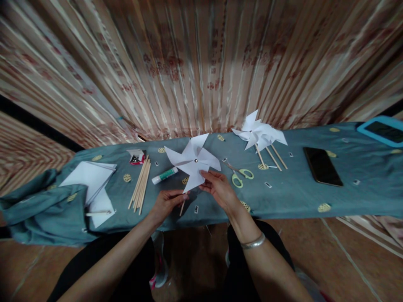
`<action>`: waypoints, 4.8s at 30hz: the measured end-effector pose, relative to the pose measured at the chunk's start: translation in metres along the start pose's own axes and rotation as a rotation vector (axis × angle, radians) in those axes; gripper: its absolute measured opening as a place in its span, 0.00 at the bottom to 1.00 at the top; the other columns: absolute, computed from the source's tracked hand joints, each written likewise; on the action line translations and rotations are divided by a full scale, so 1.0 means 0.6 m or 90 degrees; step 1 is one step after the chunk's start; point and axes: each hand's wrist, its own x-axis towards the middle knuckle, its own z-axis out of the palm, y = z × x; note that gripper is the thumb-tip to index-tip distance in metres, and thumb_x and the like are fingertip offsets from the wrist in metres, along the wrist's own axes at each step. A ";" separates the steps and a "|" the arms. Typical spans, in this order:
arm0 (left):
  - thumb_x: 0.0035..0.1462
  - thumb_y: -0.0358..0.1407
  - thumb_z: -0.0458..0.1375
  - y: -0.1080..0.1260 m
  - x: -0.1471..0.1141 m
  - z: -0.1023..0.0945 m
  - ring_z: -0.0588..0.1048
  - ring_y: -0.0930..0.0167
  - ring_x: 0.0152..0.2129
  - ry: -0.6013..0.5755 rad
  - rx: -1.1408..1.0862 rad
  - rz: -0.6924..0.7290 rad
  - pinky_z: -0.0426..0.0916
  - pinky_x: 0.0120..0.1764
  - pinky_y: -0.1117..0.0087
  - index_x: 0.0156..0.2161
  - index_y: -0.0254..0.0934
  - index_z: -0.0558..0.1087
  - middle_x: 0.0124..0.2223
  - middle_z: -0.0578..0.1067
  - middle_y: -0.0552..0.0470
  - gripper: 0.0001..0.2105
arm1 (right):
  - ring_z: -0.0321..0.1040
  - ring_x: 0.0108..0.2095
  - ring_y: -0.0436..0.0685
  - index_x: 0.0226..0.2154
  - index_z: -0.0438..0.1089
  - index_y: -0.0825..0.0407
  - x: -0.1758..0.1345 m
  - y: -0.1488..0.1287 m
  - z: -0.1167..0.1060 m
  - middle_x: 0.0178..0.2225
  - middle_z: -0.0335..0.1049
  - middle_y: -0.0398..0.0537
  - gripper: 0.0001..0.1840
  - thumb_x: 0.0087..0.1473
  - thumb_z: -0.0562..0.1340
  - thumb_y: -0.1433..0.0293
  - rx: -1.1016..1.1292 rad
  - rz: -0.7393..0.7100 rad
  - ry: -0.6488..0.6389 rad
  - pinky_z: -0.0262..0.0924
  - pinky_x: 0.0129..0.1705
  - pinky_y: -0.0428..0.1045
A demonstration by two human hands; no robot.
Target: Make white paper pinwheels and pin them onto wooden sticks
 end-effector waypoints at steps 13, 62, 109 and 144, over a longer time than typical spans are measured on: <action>0.34 0.43 0.72 0.008 -0.001 0.004 0.63 0.77 0.18 0.014 -0.040 -0.015 0.59 0.26 0.73 0.29 0.35 0.83 0.21 0.75 0.53 0.16 | 0.72 0.26 0.50 0.23 0.78 0.53 -0.011 0.008 0.017 0.25 0.78 0.46 0.24 0.33 0.73 0.49 -0.212 -0.045 -0.010 0.62 0.30 0.45; 0.33 0.43 0.72 0.007 0.006 0.009 0.64 0.76 0.19 0.043 -0.081 -0.007 0.58 0.26 0.72 0.29 0.35 0.83 0.22 0.75 0.51 0.17 | 0.61 0.20 0.48 0.16 0.71 0.50 0.002 -0.001 0.000 0.17 0.69 0.40 0.20 0.34 0.74 0.52 -0.251 -0.178 0.014 0.54 0.24 0.46; 0.32 0.43 0.71 0.011 0.003 0.014 0.62 0.77 0.18 -0.020 -0.056 -0.010 0.56 0.25 0.73 0.25 0.35 0.81 0.19 0.73 0.54 0.14 | 0.60 0.21 0.47 0.18 0.72 0.50 0.001 -0.015 -0.001 0.19 0.68 0.38 0.20 0.30 0.77 0.55 -0.109 -0.111 0.013 0.60 0.22 0.45; 0.36 0.42 0.71 0.008 0.005 0.010 0.62 0.76 0.18 -0.024 -0.016 0.008 0.57 0.25 0.72 0.30 0.35 0.83 0.19 0.73 0.54 0.14 | 0.64 0.25 0.52 0.24 0.77 0.46 -0.001 -0.061 -0.052 0.24 0.75 0.43 0.20 0.39 0.71 0.48 -0.300 -0.375 0.204 0.57 0.28 0.48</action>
